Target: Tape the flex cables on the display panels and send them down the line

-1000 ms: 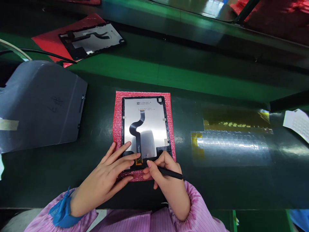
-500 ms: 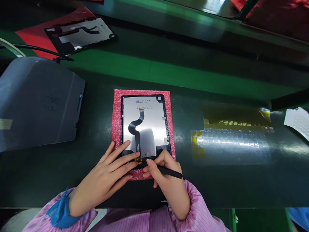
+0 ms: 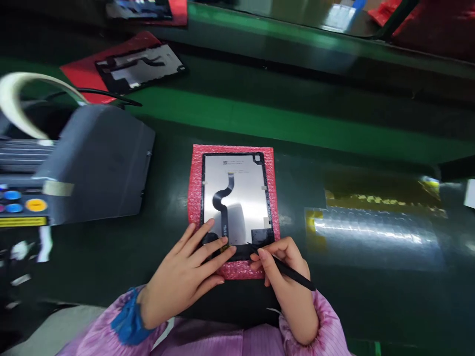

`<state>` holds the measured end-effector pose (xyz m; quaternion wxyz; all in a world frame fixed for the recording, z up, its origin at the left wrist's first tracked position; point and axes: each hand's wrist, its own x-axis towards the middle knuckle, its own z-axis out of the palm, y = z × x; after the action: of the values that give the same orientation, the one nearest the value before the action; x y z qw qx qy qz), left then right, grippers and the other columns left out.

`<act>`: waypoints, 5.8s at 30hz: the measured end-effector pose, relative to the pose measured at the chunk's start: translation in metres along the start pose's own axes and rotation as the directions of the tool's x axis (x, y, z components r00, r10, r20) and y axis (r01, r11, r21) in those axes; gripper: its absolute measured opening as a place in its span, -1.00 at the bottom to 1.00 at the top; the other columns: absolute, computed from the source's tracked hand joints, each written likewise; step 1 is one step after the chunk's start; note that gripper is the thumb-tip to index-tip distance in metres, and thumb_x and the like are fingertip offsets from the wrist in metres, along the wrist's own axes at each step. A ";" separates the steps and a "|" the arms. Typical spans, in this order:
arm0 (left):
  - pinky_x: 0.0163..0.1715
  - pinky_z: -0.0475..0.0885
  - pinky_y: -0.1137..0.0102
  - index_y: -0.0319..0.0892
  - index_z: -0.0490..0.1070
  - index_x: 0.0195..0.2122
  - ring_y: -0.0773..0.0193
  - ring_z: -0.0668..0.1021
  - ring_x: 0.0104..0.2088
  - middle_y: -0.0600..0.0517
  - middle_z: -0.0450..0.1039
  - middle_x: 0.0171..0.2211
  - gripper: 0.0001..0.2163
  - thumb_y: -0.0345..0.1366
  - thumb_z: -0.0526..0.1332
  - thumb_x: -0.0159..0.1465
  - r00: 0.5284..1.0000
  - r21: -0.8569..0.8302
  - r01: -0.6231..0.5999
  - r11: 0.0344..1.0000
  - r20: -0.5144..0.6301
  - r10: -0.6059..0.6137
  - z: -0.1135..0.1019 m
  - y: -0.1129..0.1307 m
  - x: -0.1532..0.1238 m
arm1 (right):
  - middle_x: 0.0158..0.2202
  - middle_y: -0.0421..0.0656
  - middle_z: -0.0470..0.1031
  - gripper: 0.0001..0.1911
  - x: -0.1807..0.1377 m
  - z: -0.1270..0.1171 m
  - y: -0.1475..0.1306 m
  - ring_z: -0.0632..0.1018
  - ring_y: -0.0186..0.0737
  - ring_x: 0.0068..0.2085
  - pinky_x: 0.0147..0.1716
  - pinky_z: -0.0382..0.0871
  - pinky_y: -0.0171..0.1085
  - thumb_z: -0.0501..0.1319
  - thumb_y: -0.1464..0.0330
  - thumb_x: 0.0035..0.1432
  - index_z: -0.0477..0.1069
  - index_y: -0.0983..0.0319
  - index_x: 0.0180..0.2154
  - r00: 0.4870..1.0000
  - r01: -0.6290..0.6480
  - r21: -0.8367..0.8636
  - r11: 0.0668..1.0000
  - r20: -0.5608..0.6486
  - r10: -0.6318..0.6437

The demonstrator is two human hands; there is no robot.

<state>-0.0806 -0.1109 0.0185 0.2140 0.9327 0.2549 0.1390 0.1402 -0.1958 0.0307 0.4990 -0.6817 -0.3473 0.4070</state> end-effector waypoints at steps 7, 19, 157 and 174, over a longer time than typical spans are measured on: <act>-0.12 0.65 0.22 0.06 0.40 0.21 0.04 0.62 0.06 -0.12 0.54 0.08 -0.67 -0.07 0.10 0.47 0.758 -0.857 0.070 0.511 -0.287 -0.585 -0.030 -0.013 -0.055 | -0.40 -0.09 0.66 -0.80 -0.001 -0.002 0.013 0.64 -0.19 -0.51 -0.70 0.42 -0.39 0.33 0.17 0.29 0.46 0.15 -0.18 0.998 0.048 0.088 0.995 0.028 -0.051; -0.43 0.54 0.54 -0.04 0.54 -0.34 0.34 0.56 -0.33 0.12 0.54 -0.32 -0.86 -0.20 0.47 0.20 0.349 -0.921 -0.154 0.359 -0.390 -0.852 -0.039 -0.007 -0.048 | -0.53 -0.24 0.55 -0.75 -0.005 0.002 -0.009 0.52 -0.33 -0.62 -0.67 0.37 -0.40 0.16 0.09 0.41 0.50 0.08 -0.15 0.965 0.262 0.210 0.942 -0.044 -0.258; 0.40 0.03 0.01 0.03 0.27 0.33 0.03 0.23 0.41 0.08 0.31 0.36 -0.51 -0.29 0.19 0.36 0.912 0.103 -0.385 0.917 0.198 0.360 0.040 0.024 0.149 | -0.39 -0.12 0.64 -0.55 0.105 -0.131 0.021 0.60 -0.26 -0.52 -0.78 0.23 -0.44 0.34 -0.07 0.15 0.32 0.16 -0.37 0.999 -0.037 -0.006 0.999 0.030 0.037; 0.39 0.05 0.02 -0.01 0.30 0.31 0.00 0.28 0.38 0.11 0.30 0.37 -0.52 -0.28 0.22 0.36 0.908 0.120 -0.394 0.911 0.201 0.367 0.039 0.026 0.149 | -0.37 -0.10 0.61 -0.52 0.104 -0.136 0.016 0.67 -0.15 -0.41 -0.78 0.31 -0.46 0.34 -0.09 0.14 0.31 0.16 -0.35 0.999 -0.035 -0.082 0.996 0.030 0.038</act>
<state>0.0685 -0.0643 0.0190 0.1294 0.9870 0.0582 0.0757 0.3078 -0.1626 0.0170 0.4579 -0.7012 -0.3589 0.4121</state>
